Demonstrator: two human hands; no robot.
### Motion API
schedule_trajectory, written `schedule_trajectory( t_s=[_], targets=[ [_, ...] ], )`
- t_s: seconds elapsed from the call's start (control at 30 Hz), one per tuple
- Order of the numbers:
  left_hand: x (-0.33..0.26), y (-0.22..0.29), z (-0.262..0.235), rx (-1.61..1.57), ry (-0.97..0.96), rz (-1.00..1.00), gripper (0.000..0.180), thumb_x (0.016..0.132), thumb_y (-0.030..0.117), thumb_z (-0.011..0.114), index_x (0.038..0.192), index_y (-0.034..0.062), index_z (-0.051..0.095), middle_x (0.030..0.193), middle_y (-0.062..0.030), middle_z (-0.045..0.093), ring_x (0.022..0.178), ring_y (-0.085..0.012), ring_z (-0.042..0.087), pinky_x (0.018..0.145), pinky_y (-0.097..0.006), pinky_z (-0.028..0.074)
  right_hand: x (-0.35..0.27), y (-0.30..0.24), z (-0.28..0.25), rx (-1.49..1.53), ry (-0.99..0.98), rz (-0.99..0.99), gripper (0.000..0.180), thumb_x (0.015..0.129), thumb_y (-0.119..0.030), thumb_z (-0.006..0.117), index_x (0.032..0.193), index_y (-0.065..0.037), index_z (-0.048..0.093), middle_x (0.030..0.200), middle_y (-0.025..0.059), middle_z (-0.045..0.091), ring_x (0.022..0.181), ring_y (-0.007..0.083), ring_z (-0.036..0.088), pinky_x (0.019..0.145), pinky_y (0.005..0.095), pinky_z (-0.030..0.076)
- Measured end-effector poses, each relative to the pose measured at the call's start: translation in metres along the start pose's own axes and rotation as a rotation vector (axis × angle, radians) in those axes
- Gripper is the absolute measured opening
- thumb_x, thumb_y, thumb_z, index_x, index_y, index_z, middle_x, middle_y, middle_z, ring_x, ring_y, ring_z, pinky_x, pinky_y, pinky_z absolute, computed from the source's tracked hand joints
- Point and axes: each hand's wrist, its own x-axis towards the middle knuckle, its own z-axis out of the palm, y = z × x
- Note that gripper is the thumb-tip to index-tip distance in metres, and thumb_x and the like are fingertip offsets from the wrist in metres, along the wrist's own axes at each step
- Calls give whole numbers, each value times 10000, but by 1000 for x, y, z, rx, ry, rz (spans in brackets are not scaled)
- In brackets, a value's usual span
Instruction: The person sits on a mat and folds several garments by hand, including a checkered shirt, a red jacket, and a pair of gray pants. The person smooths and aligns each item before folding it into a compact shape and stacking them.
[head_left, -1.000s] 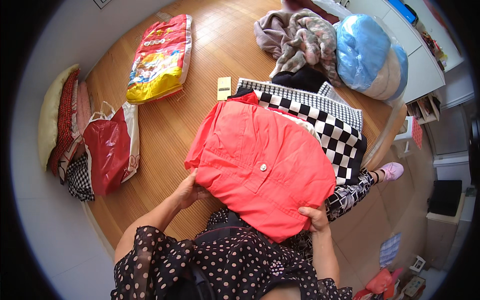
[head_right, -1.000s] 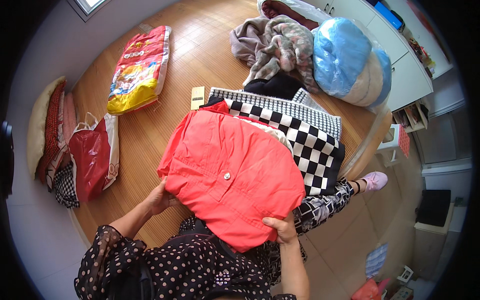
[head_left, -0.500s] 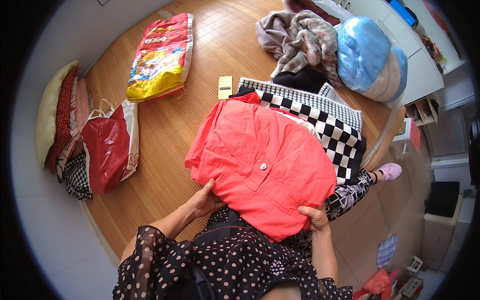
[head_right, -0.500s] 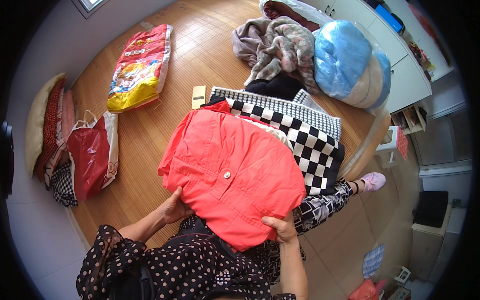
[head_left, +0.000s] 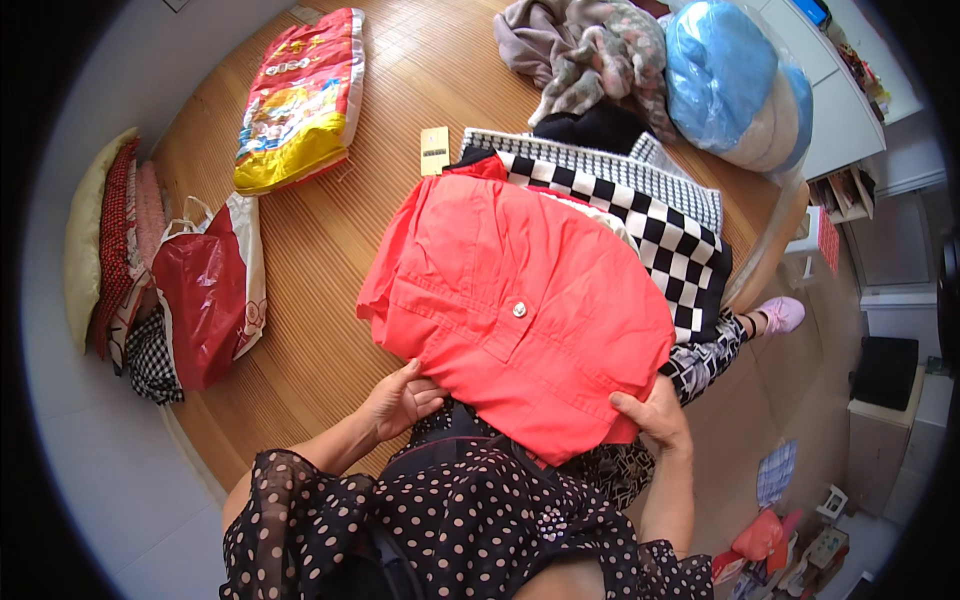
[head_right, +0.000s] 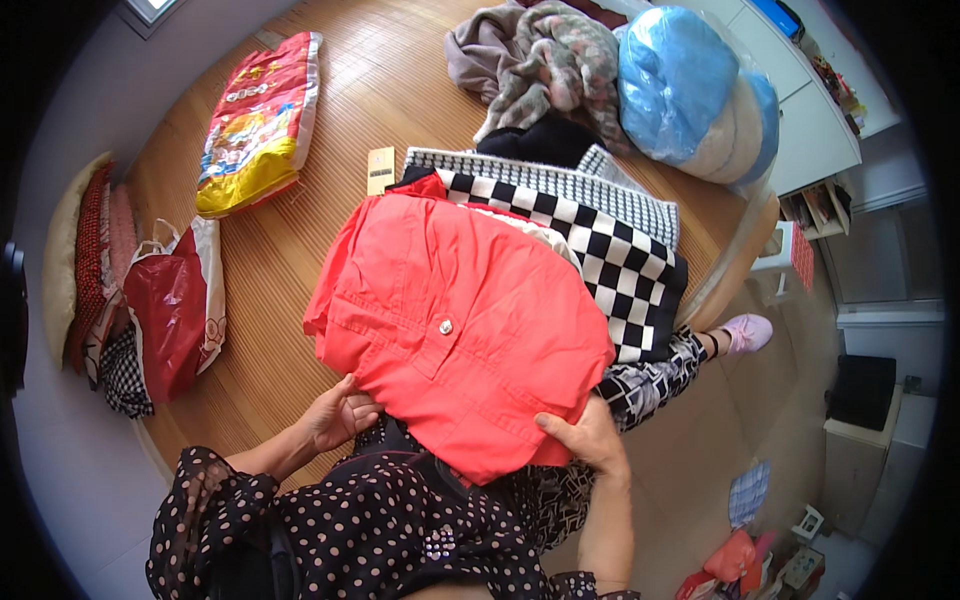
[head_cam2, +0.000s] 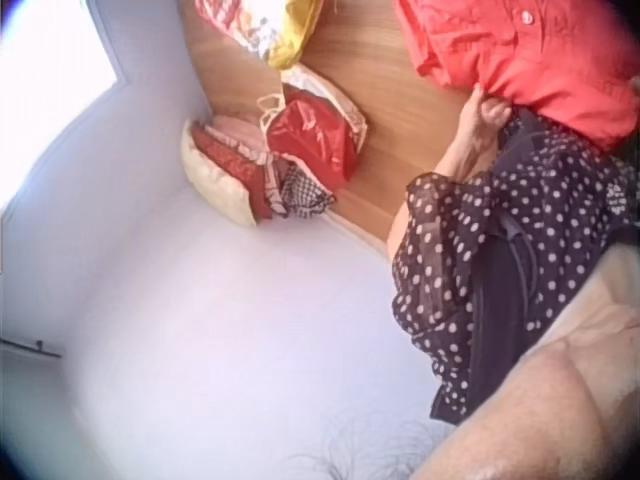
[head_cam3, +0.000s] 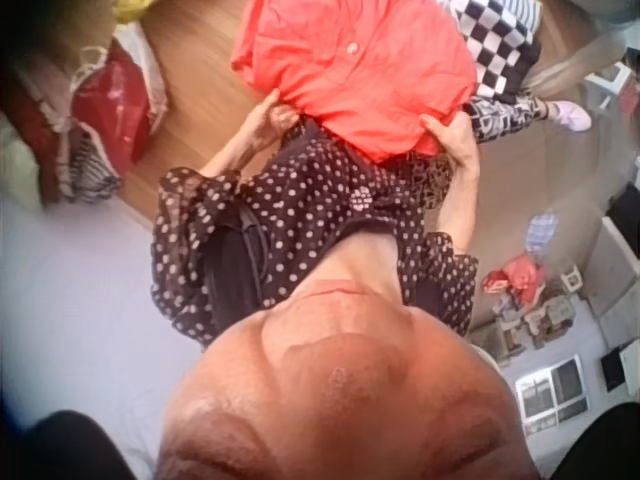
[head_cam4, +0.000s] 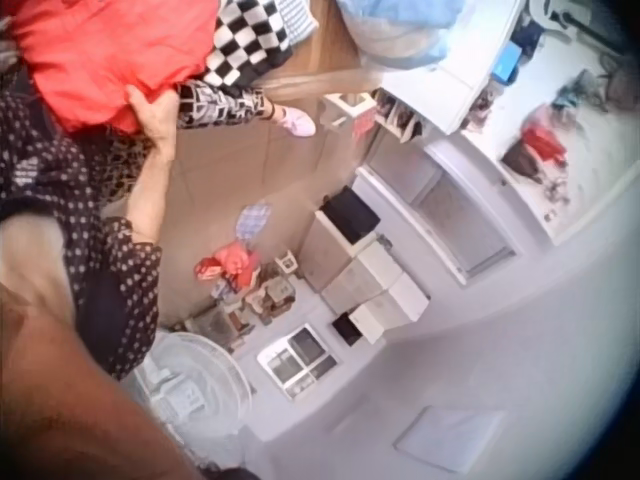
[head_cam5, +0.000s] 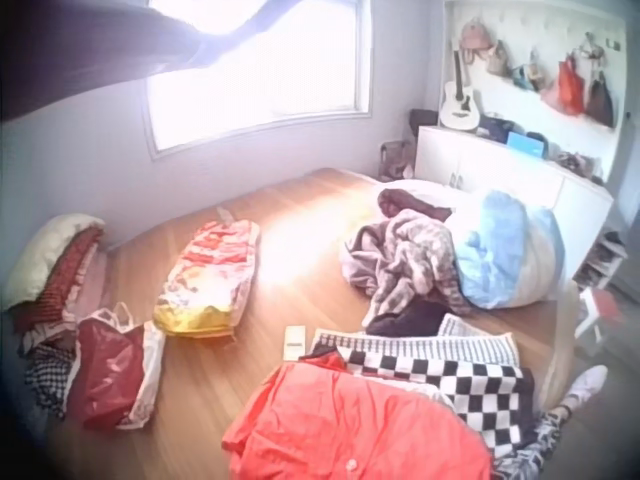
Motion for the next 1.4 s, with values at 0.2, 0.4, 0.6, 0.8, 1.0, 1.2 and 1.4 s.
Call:
schedule_trajectory(
  t_s=[0.2, 0.4, 0.6, 0.8, 1.0, 1.2, 1.4],
  targets=[
    [-5, 10, 18, 109, -170, 43, 382, 869, 416, 571, 1091, 106, 554, 943, -60, 667, 699, -163, 640, 594, -264, 494, -23, -46, -20, -569, 634, -231, 491, 682, -159, 741, 1109, 9, 568, 998, 121, 608, 920, 213, 602, 766, 331, 482],
    [-25, 63, 129, 142, -224, 348, 352, 918, 321, 482, 1161, 67, 503, 1008, -69, 649, 852, -179, 637, 737, -346, 521, -13, -82, 40, -807, -24, -699, 901, 577, -461, 810, 1301, -68, 446, 1382, 216, 341, 1273, 367, 343, 1037, 479, 285],
    [12, 134, 242, 238, -658, 432, 275, 939, 279, 470, 1057, 48, 563, 974, -90, 657, 811, -194, 653, 736, -322, 534, 10, -121, 3, -710, 100, -741, 1093, 548, -480, 831, 1379, -4, 304, 1368, 213, 381, 1225, 332, 437, 1020, 412, 335],
    [85, 186, 360, 482, -745, 619, 558, 955, 481, 347, 1379, 119, 332, 1331, -189, 414, 1176, -276, 452, 1002, -387, 368, 61, -137, -58, -98, 434, -787, 810, 764, -296, 741, 1374, 6, 303, 1342, 188, 410, 1195, 263, 466, 994, 356, 368],
    [92, 192, 279, 963, -478, 895, 434, 951, 323, 467, 1261, 20, 490, 1128, -110, 609, 1038, -183, 575, 879, -310, 464, 85, -76, -100, -87, 734, -464, 574, 847, -136, 639, 1328, 23, 369, 1308, 212, 433, 1174, 261, 479, 982, 352, 398],
    [84, 173, 102, 1109, 75, 708, 335, 905, 253, 546, 1162, 38, 562, 1013, -30, 620, 901, -97, 572, 767, -237, 454, 79, -11, -105, 28, 636, -206, 457, 830, -111, 652, 1223, 30, 467, 1154, 148, 549, 1056, 208, 545, 925, 312, 442],
    [77, 136, 70, 799, 156, 653, 257, 901, 213, 559, 1096, 47, 579, 911, -18, 606, 791, -77, 572, 693, -203, 470, 92, 4, -104, -138, 736, -261, 409, 788, -82, 672, 1159, 17, 531, 1097, 144, 588, 976, 208, 590, 854, 307, 478]
  ],
)
